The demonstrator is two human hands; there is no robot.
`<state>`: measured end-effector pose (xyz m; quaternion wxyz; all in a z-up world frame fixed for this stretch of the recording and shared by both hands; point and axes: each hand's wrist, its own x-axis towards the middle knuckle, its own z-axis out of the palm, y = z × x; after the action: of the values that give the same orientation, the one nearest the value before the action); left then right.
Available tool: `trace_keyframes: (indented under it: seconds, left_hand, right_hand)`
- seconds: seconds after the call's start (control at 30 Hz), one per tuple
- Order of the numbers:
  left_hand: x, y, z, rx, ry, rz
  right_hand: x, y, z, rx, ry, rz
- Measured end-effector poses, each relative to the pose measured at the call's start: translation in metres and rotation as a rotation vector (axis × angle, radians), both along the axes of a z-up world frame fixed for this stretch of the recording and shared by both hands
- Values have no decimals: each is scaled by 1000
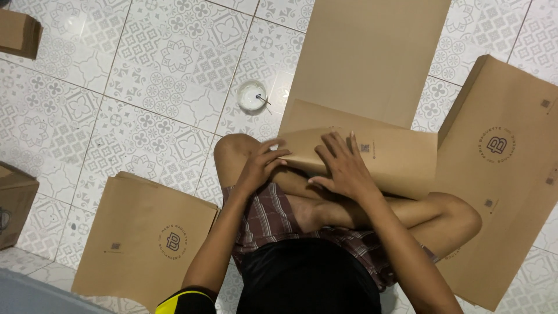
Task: The person sits on the floor and folds a flat brown paper sheet into a bag shape. They then use a small brush to apply white adhesive from a container along the folded edge and press the sides together to seal the bag.
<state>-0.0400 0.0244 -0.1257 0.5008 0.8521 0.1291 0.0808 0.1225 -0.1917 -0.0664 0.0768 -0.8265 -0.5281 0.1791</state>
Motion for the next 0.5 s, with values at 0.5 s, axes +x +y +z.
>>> trace_keyframes:
  seconds: [0.5]
  left_hand:
    - [13, -8, 5, 540, -71, -120]
  right_hand:
    - [3, -7, -48, 128, -116, 54]
